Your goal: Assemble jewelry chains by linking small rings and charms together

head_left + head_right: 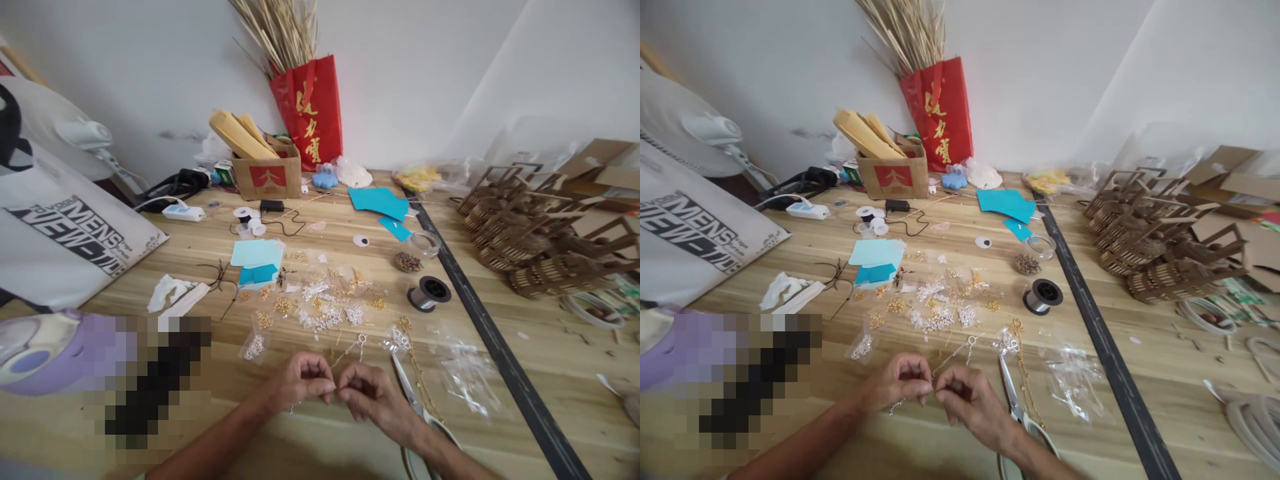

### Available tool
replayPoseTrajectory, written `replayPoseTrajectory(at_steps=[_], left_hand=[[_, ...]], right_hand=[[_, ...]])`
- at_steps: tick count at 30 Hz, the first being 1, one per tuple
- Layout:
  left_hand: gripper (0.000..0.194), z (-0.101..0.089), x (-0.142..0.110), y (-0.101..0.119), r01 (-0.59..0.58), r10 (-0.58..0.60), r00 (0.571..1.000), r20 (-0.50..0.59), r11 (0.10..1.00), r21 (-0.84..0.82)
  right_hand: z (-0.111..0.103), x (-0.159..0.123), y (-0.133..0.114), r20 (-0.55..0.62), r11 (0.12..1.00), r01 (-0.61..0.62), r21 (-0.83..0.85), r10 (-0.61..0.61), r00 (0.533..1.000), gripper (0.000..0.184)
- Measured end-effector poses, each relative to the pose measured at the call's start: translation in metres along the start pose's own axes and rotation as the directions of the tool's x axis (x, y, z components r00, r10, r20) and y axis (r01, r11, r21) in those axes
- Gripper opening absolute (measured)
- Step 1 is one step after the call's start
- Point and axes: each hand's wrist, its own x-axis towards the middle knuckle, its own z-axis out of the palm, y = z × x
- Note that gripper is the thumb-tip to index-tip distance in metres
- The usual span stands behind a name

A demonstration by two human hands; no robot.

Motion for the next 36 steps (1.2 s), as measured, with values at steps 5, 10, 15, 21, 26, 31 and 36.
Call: replayPoseTrajectory(at_steps=[5, 10, 15, 21, 26, 31, 36], left_hand=[[0.037, 0.0011, 0.0003, -0.0001, -0.002, 0.002, 1.0, 0.003, 1.0, 0.016], [0.041, 0.0045, -0.0002, 0.0026, -0.009, 0.009, 1.0, 0.014, 1.0, 0.023], [0.042, 0.0056, -0.0008, 0.0024, -0.036, 0.036, 0.999, -0.003, 0.999, 0.039], [0.043, 0.0063, 0.0012, 0.0031, -0.012, 0.013, 1.0, -0.012, 0.999, 0.041], [0.042, 0.0053, 0.0023, 0.0003, -0.034, 0.034, 0.999, -0.002, 0.999, 0.018], [0.042, 0.0055, 0.0021, -0.0002, -0.037, 0.037, 0.999, -0.007, 0.999, 0.014], [0.041, 0.0055, 0.0012, 0.0027, -0.032, 0.032, 0.999, -0.009, 0.999, 0.029]], right_hand=[[-0.0007, -0.0001, 0.0006, -0.007, 1.0, 0.001, 0.002, -0.001, 1.0, 0.037], [0.0013, 0.0006, 0.0007, -0.017, 1.0, 0.018, -0.005, -0.018, 1.0, 0.038], [0.0028, 0.0017, 0.0, -0.031, 1.0, -0.017, 0.0, 0.017, 0.999, 0.036], [0.0017, 0.0019, 0.0, -0.015, 0.999, -0.042, -0.003, 0.042, 0.999, 0.031], [0.0003, 0.0012, -0.0013, -0.006, 0.999, -0.039, -0.034, 0.039, 0.999, 0.027], [0.0, 0.0013, -0.0019, -0.001, 0.998, -0.045, -0.046, 0.045, 0.999, 0.027], [-0.0003, 0.001, -0.0031, 0.006, 0.997, -0.051, -0.059, 0.051, 0.999, 0.028]])
